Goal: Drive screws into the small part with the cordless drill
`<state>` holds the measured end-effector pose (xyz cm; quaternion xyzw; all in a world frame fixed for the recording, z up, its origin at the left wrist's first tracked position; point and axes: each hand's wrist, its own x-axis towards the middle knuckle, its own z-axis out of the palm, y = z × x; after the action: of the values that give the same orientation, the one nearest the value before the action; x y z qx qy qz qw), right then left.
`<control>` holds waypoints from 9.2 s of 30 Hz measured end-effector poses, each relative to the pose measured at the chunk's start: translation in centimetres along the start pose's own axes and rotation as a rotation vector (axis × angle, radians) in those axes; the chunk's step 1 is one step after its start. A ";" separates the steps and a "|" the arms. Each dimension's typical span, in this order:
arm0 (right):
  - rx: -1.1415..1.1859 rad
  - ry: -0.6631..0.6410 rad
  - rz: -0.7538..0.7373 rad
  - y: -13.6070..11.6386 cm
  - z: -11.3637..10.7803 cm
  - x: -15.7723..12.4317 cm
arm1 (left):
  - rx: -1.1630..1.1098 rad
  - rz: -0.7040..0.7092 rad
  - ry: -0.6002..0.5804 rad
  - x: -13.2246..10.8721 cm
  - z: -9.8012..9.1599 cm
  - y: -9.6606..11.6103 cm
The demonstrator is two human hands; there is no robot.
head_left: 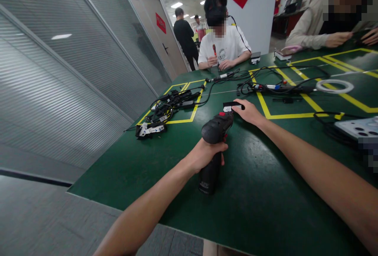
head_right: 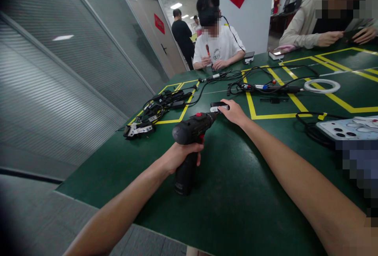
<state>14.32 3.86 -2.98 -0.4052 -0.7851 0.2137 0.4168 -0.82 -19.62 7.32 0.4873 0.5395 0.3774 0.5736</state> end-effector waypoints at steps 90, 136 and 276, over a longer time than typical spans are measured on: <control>0.004 0.012 -0.003 -0.4 -0.5 -0.3 | -0.033 -0.021 0.016 -0.1 0.4 0.7; -0.041 0.023 -0.046 0.1 0.0 -0.1 | -0.065 0.003 0.005 0.1 0.1 0.1; 0.038 0.003 -0.023 0.1 0.0 0.1 | 0.033 0.054 0.007 0.2 0.5 -0.3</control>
<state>14.31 4.05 -3.00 -0.3886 -0.7849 0.2233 0.4278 -0.36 -19.60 6.97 0.5099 0.5342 0.3854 0.5533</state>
